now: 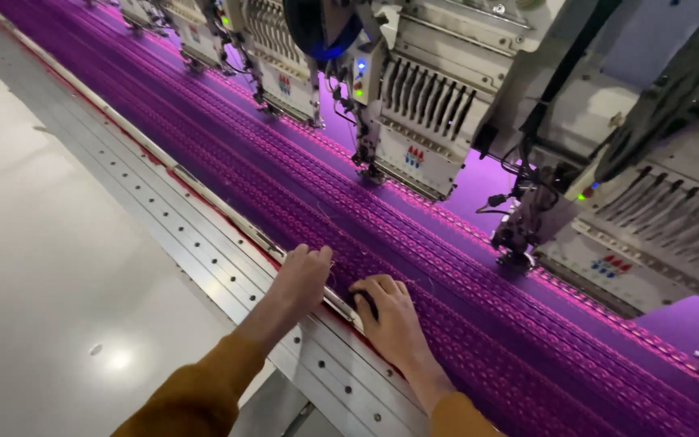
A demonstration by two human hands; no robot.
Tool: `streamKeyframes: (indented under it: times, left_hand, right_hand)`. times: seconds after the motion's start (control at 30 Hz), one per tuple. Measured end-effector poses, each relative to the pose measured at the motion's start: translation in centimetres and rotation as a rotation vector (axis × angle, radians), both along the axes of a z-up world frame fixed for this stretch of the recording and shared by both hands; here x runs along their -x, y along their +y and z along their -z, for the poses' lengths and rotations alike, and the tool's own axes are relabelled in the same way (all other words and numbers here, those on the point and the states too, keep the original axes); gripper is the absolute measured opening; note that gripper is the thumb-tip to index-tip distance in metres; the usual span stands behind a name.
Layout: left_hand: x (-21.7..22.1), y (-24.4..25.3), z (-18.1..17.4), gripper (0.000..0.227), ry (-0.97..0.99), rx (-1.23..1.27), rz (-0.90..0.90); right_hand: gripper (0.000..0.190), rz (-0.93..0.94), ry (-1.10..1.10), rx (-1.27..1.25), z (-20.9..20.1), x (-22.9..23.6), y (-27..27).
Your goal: Threading an industrial multi-head embroidery machine and interacting with the control interface on each head.
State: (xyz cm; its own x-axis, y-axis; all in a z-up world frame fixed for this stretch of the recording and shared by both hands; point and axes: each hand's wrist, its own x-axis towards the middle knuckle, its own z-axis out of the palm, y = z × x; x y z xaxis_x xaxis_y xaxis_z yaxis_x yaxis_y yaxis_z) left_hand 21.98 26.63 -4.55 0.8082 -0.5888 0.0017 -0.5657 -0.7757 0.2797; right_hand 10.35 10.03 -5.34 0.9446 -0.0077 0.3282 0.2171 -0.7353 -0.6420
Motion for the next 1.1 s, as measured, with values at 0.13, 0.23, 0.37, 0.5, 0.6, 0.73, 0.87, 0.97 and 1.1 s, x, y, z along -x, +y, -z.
streamKeyframes:
  times: [0.13,0.23,0.37,0.5,0.6,0.73,0.87,0.97,1.1]
  left_hand:
    - [-1.7,3.1,3.3,0.033,-0.271,-0.168,0.042]
    - [-2.4,1.5,3.8,0.027,-0.448,-0.101,0.328]
    - [-1.8,0.1,1.6,0.016,-0.301,-0.295,0.219]
    - [-4.5,-0.4,4.7,0.014,-0.554,-0.361,0.401]
    - [-4.6,-1.8,4.9,0.012,-0.55,-0.205,0.407]
    - [-3.1,-1.5,3.2,0.011,-0.537,-0.437,0.422]
    - [-5.0,-1.8,7.6,0.015,-0.641,-0.221,0.326]
    - [-5.2,-0.8,9.7,0.018,-0.396,-0.023,0.113]
    - [-4.0,-1.7,4.9,0.015,-0.124,0.195,-0.097]
  right_hand:
    - [0.017,-0.035,-0.036,0.039,-0.8,-0.3,0.0]
    - [0.021,-0.079,-0.081,0.036,1.0,-0.7,-0.4]
    - [0.024,-0.052,0.004,-0.003,0.3,-0.3,0.2]
    - [0.027,-0.081,0.013,0.012,0.3,-0.6,0.4]
    - [0.028,-0.079,0.027,0.046,-0.2,-0.1,0.0]
    - [0.031,-0.074,0.049,-0.015,-0.3,0.6,0.5]
    - [0.023,-0.077,-0.048,-0.001,0.3,0.0,0.0]
    - [0.021,-0.061,-0.12,0.047,0.8,-0.2,0.9]
    - [0.02,-0.086,-0.16,0.007,0.3,-0.9,0.3]
